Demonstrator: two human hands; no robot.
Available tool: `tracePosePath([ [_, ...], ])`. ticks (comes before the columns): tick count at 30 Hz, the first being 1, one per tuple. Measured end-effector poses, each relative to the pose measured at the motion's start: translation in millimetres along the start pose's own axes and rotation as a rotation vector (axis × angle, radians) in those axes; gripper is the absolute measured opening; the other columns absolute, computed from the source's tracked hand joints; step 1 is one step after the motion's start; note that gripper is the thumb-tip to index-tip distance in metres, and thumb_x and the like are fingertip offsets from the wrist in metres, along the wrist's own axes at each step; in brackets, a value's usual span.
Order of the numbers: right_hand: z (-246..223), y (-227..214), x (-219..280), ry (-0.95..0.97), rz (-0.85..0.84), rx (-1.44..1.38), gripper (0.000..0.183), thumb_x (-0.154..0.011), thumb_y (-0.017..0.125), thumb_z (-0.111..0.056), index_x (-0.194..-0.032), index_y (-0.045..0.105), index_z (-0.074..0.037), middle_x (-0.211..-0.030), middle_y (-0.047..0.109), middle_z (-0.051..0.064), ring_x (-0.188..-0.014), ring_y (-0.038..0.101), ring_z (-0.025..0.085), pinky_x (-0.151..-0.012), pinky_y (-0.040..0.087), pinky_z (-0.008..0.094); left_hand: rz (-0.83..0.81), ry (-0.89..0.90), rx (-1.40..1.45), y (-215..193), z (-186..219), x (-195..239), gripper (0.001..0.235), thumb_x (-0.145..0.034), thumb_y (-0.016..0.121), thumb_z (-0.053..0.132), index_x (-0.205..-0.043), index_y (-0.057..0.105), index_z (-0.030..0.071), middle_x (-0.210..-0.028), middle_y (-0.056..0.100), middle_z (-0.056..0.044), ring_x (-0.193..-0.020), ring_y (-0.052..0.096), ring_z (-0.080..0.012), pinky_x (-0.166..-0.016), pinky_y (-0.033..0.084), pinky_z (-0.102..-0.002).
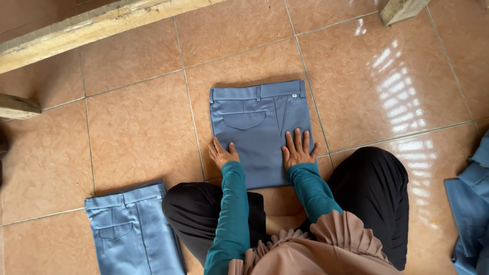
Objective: The person sits on a tiled floor and folds several pairs of light blue trousers by hand. They smooth the fabric, fold the legs together, and then fold the trousers into compact rectangles, stacking them as they finish.
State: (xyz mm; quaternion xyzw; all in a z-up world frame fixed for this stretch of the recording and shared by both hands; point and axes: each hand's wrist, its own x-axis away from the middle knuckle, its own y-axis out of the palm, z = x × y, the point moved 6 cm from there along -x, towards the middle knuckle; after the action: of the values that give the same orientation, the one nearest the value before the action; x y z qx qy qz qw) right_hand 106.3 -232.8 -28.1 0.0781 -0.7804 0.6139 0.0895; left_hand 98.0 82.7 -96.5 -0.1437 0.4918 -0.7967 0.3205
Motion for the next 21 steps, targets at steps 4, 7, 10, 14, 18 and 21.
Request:
tracePosePath([
  [4, -4, -21, 11, -0.001, -0.027, -0.035, 0.059, -0.105, 0.016, -0.063, -0.161, 0.01, -0.047, -0.173, -0.004, -0.011, -0.158, -0.012, 0.022, -0.122, -0.011, 0.064, -0.24, -0.309, 0.069, -17, -8, -4, 0.106, -0.075, 0.082, 0.055, -0.16, 0.028, 0.023, -0.162, 0.032, -0.013, -0.144, 0.043, -0.0299, -0.118, 0.042, -0.042],
  [7, 10, -28, 6, 0.018, 0.121, -0.196, 0.062, -0.1, 0.039, -0.066, -0.156, 0.034, -0.041, -0.174, 0.013, 0.002, -0.159, 0.013, 0.021, -0.125, 0.005, 0.059, -0.379, -0.368, 0.074, 9, -24, -24, 0.116, -0.061, 0.083, 0.072, -0.154, 0.036, 0.022, -0.149, 0.053, -0.01, -0.134, 0.056, -0.0304, -0.114, 0.047, -0.042],
  [10, 67, 2, -29, 0.137, 0.607, -0.442, 0.057, -0.094, 0.067, -0.055, -0.146, 0.056, -0.034, -0.162, 0.039, 0.008, -0.139, 0.048, 0.029, -0.115, 0.035, 0.049, -0.461, -0.508, 0.006, 14, -25, -23, 0.124, -0.051, 0.081, 0.085, -0.151, 0.037, 0.027, -0.142, 0.062, -0.005, -0.127, 0.063, -0.0258, -0.104, 0.055, -0.043],
  [14, 121, 48, -103, 0.282, 0.271, -0.58, 0.077, -0.086, 0.075, -0.056, -0.149, 0.049, -0.021, -0.121, 0.068, 0.011, -0.112, 0.065, 0.033, -0.095, 0.052, 0.054, -0.585, -0.485, -0.025, 11, -6, -27, 0.124, -0.055, 0.078, 0.086, -0.148, 0.042, 0.012, -0.141, 0.062, -0.016, -0.127, 0.062, -0.0293, -0.102, 0.056, -0.044],
  [18, 131, 85, -141, 0.408, -0.127, -0.391, 0.081, -0.073, 0.078, -0.066, -0.138, 0.061, -0.022, -0.124, 0.072, 0.012, -0.112, 0.07, 0.037, -0.087, 0.058, 0.058, -0.611, -0.409, -0.049, -13, 15, -26, 0.102, -0.067, 0.075, 0.08, -0.139, 0.058, 0.01, -0.136, 0.065, -0.014, -0.127, 0.063, -0.0273, -0.104, 0.055, -0.04],
  [21, 115, 57, -130, 0.415, -0.106, -0.417, 0.068, -0.074, 0.081, -0.06, -0.13, 0.065, -0.023, -0.12, 0.073, 0.008, -0.109, 0.071, 0.034, -0.085, 0.059, 0.056, -0.573, -0.408, -0.031, -26, 30, -22, 0.096, -0.068, 0.074, 0.078, -0.136, 0.061, 0.011, -0.134, 0.067, -0.014, -0.127, 0.063, -0.0285, -0.104, 0.055, -0.041],
])
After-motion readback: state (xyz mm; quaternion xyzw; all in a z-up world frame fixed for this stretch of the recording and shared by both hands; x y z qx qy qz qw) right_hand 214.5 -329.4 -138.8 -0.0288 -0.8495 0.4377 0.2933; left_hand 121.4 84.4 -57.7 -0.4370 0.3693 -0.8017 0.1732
